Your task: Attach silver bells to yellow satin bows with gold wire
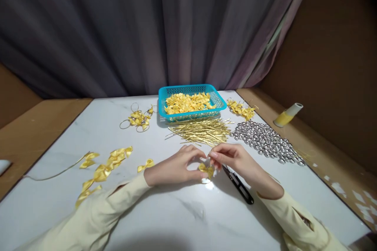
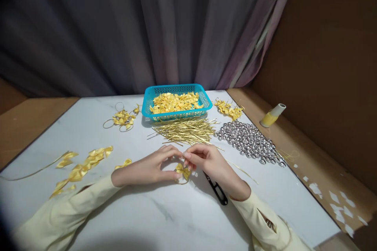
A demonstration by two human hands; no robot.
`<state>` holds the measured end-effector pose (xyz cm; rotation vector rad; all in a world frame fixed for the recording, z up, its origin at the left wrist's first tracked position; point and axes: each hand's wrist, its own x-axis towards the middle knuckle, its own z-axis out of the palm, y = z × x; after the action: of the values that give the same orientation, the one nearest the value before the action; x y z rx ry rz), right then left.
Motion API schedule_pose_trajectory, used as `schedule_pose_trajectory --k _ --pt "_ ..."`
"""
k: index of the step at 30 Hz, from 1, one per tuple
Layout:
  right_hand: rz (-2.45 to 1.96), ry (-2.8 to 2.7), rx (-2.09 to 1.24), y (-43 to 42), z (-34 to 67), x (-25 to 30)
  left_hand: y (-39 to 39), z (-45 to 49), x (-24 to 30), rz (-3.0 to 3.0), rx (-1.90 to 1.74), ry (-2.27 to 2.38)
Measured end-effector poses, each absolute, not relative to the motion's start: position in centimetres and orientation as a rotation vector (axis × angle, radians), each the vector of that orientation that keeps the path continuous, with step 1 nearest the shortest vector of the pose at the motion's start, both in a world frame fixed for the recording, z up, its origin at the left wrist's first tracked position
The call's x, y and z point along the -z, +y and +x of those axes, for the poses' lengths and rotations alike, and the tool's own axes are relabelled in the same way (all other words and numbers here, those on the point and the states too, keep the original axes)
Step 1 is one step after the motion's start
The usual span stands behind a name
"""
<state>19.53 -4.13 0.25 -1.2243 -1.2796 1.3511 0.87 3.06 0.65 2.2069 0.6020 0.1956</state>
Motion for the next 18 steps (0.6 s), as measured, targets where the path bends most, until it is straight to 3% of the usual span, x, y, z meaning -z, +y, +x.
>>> schedule_pose_trajectory --k 5,18 --pt "-1.175 -1.289 -1.359 -4.3 19.7 -0.5 4.1 0.9 -0.6 1.914 -0.037 0.545" --pt "-1.091 -1.301 -1.239 -5.0 19.8 -1.7 1.5 1.7 -1.1 1.566 -0.163 0.69"
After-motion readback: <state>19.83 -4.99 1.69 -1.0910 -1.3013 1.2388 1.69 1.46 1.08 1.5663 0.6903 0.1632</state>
